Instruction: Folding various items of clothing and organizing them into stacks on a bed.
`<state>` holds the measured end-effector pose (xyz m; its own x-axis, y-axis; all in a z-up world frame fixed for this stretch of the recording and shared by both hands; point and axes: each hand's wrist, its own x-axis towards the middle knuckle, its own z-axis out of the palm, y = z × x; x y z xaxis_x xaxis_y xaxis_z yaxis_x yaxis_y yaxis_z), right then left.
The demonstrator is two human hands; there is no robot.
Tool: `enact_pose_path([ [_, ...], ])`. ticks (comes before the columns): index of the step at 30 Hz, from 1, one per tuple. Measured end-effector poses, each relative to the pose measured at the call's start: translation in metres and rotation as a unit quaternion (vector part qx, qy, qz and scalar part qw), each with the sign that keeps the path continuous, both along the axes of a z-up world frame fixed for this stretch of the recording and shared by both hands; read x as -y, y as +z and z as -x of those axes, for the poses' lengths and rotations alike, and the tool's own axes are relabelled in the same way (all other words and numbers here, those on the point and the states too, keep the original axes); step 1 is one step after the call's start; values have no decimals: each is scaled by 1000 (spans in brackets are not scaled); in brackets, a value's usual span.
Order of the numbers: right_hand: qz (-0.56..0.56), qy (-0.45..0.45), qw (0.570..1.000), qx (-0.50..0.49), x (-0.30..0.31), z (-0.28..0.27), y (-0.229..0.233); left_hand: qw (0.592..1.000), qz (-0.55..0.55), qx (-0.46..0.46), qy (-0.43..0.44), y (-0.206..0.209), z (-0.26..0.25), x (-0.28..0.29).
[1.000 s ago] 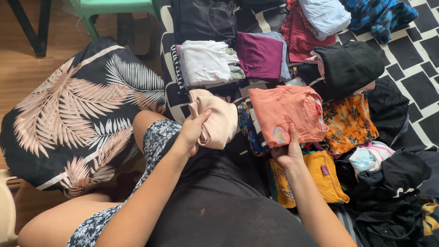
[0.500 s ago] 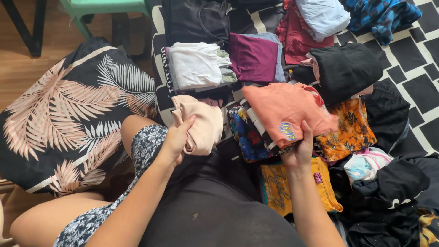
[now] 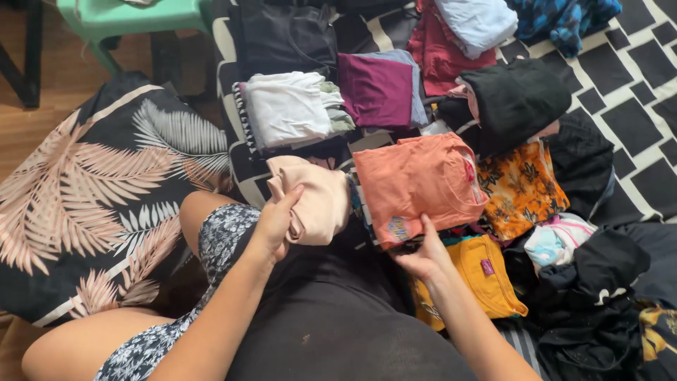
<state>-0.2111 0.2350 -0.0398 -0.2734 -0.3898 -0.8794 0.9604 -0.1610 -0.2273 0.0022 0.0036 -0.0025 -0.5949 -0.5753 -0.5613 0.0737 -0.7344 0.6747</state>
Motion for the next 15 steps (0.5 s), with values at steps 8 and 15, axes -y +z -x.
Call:
enact_pose_path([
  [8, -9, 31, 999, -23, -5, 35, -13, 999, -1, -37, 20, 0, -15, -5],
  [15, -50, 0, 999, 0, 9, 16, 9, 999, 0, -28, 16, -1, -27, -11],
])
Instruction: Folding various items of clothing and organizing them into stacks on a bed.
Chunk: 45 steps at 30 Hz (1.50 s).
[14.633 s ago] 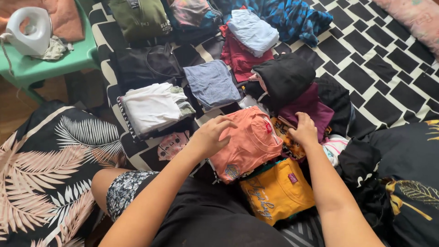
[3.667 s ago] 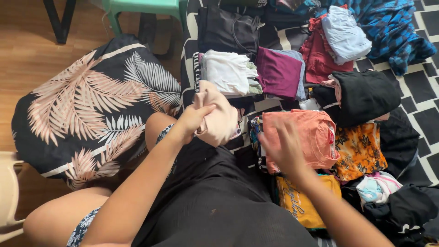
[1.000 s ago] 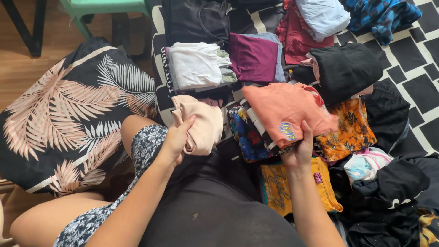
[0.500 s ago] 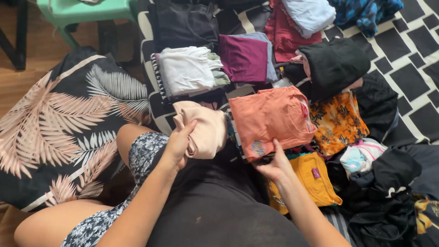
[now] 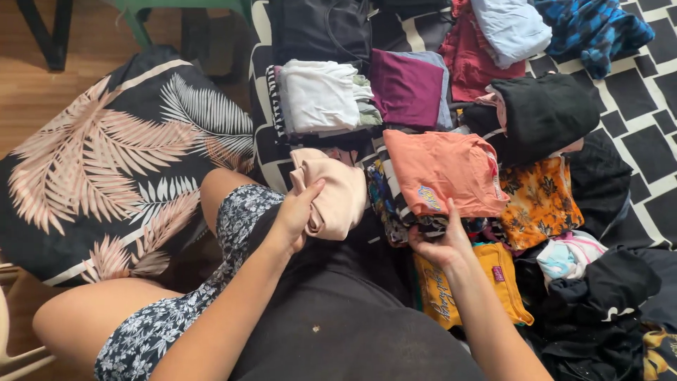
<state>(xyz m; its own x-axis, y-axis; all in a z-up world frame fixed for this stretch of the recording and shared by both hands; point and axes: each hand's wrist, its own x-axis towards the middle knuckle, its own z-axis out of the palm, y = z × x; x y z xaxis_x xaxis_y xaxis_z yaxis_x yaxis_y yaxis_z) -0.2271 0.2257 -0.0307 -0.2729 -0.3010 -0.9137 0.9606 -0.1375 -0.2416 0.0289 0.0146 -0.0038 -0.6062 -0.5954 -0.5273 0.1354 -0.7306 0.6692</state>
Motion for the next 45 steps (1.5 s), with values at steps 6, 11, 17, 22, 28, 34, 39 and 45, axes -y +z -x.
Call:
enact_pose_path([
  [6, 81, 0, 996, 46, -9, 2, -19, 1000, -13, -9, 3, -3, 4, 0],
  [11, 111, 51, 992, -11, 0, 4, -17, 1000, -5, 7, 0, -4, 5, -2],
  [17, 72, 15, 992, -100, 22, 1, -17, 1000, -3, 10, -4, -4, 5, -3],
  [22, 150, -22, 963, -225, 23, 17, -16, 1000, 6, 12, 4, -6, 8, -2],
  [28, 255, -37, 928, -269, -14, 66, -14, 997, 52, 46, 29, -3, 20, 0],
  [34, 305, -45, 893, -329, -41, 61, 110, 989, 98, 90, -60, 6, 92, -25],
  [39, 310, -72, 839, -442, -76, 87, 136, 982, -39, -143, -118, 19, 187, -68],
  [45, 267, -84, 849, -449, -109, 110, 107, 945, -225, -95, -216, -76, 216, -77],
])
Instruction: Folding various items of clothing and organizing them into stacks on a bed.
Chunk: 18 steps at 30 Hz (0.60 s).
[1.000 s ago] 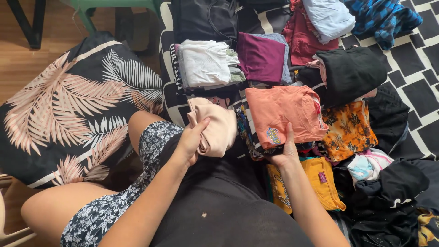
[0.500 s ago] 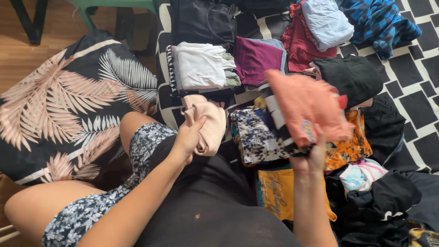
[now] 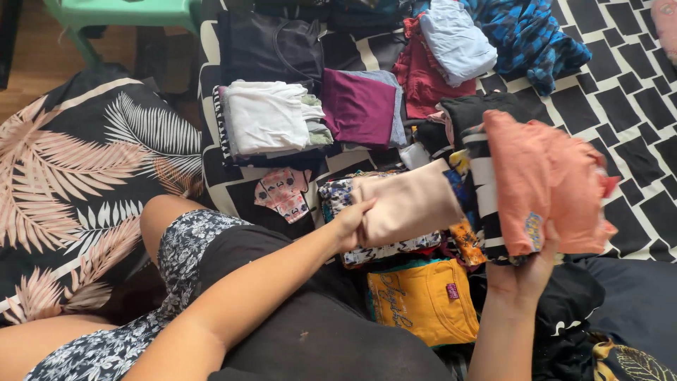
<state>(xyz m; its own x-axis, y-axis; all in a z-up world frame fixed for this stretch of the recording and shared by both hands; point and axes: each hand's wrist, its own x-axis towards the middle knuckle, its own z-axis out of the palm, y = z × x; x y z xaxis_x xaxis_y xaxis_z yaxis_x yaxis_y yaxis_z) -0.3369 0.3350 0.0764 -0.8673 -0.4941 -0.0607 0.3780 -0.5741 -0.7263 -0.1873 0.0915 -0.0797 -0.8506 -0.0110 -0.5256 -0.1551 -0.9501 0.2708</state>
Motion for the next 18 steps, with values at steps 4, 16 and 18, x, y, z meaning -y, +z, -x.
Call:
enact_pose_path([
  [4, -69, 18, 996, 48, 0, -8, -33, 998, 26, 55, 8, -50, -13, -2],
  [16, 13, 40, 990, 137, 45, -74, -45, 905, 367, 184, 116, -53, -44, -8],
  [18, -6, 56, 987, 149, 63, -85, -52, 910, 357, 178, 114, -57, -43, -10],
])
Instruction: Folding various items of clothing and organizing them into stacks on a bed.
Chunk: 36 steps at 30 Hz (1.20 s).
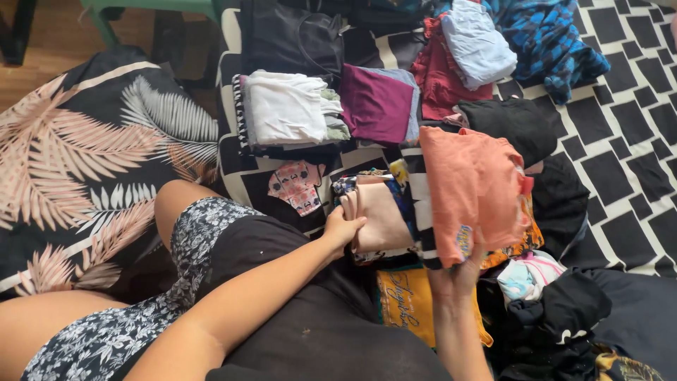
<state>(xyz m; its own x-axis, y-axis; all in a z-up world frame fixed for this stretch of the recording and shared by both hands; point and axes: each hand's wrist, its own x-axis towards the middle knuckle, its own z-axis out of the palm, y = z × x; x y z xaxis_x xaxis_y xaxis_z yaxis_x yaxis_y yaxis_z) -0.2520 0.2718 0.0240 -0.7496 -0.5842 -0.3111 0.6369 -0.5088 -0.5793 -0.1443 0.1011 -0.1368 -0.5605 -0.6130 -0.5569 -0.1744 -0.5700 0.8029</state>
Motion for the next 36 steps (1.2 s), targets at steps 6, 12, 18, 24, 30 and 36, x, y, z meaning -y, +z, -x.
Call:
enact_pose_path([
  [6, -85, 67, 994, 13, 20, -9, -110, 997, -16, -67, -22, -44, 13, -1],
  [12, -94, 79, 992, 35, 25, -21, -90, 985, -137, -90, -50, -27, 9, 4],
  [18, -66, 65, 995, 29, 26, -34, -84, 991, -96, -51, -76, -17, 13, -7],
  [24, -94, 81, 990, 65, 23, -42, -71, 979, 200, 32, 33, -11, 11, -9],
  [30, -139, 122, 980, 80, 2, -28, -103, 920, 310, 188, 147, -7, -1, 0],
  [36, -228, 71, 968, 74, -6, -22, -78, 973, 171, 157, 5, -50, 12, -4],
])
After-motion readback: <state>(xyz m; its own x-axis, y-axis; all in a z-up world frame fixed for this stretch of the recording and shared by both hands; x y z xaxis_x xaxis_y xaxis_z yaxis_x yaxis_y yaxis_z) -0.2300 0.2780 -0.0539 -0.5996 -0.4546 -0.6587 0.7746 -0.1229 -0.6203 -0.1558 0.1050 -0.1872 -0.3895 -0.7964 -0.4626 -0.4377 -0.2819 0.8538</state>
